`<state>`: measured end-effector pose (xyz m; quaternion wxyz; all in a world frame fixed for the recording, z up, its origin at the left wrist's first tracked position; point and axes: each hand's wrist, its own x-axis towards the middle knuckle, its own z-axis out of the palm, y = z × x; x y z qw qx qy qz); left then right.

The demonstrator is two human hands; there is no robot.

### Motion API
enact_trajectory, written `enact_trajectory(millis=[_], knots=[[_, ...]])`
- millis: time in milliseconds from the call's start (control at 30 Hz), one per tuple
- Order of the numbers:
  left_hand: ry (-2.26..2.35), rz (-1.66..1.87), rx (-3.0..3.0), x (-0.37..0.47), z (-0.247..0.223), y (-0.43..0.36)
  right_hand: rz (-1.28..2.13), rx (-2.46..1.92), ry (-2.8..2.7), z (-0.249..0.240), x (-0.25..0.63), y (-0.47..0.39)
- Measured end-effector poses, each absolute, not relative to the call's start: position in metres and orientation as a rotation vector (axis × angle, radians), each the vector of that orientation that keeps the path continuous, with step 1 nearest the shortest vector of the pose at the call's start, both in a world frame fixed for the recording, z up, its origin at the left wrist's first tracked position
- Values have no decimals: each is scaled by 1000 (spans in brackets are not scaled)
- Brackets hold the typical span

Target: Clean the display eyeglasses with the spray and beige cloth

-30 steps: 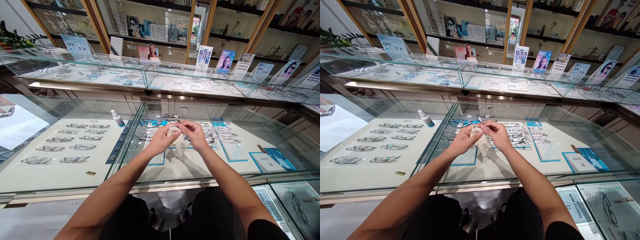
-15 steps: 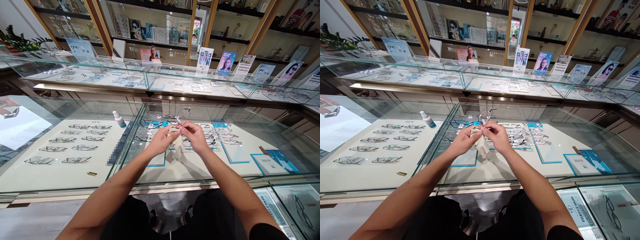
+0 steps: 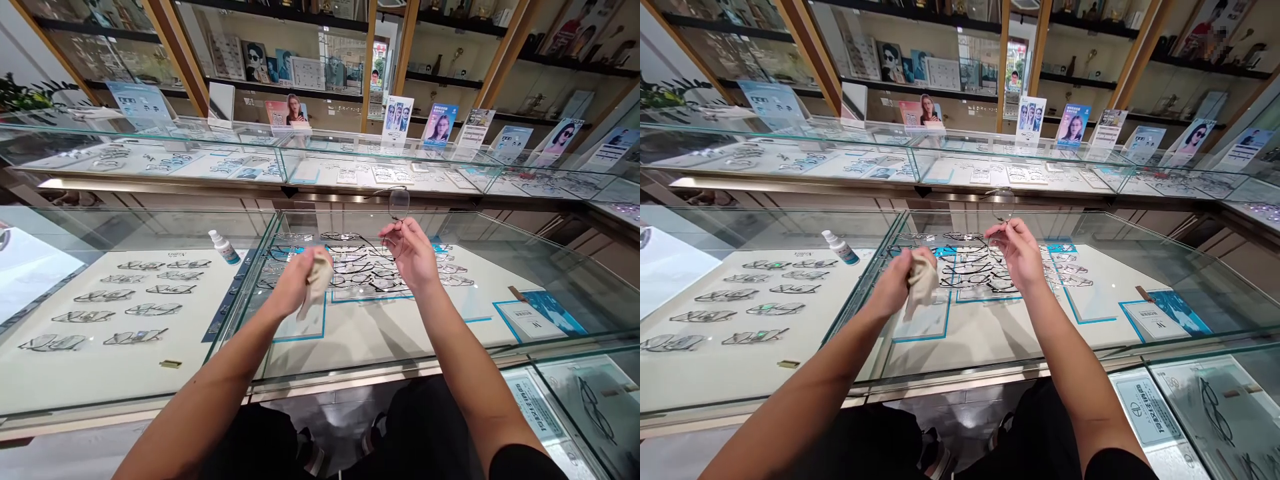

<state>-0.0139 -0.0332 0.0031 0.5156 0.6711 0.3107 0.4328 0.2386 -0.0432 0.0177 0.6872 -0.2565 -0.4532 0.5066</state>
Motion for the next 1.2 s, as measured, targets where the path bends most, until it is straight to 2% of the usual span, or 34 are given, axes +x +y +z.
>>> enact_trajectory(millis=[167, 300, 367, 533, 600, 867, 1200], knots=[[623, 425, 2196, 4, 1, -56, 1064, -622, -1131, 15, 234, -43], [481, 257, 2487, 17, -12, -63, 987, -670, -1227, 12, 234, -42], [515, 457, 2560, 16, -14, -58, 923, -702, -1290, 11, 236, -43], [974, 1601, 2532, -1, -9, -36, 709, -820, -1565, 11, 233, -50], [1005, 1770, 2582, -4, -9, -30, 660, -861, -1680, 12, 230, -53], [934, 1835, 2691, -4, -16, -26, 784, -867, -1839, 14, 224, -58], [980, 1686, 2743, -15, -6, -25, 984, -799, -1799, 16, 225, -62]])
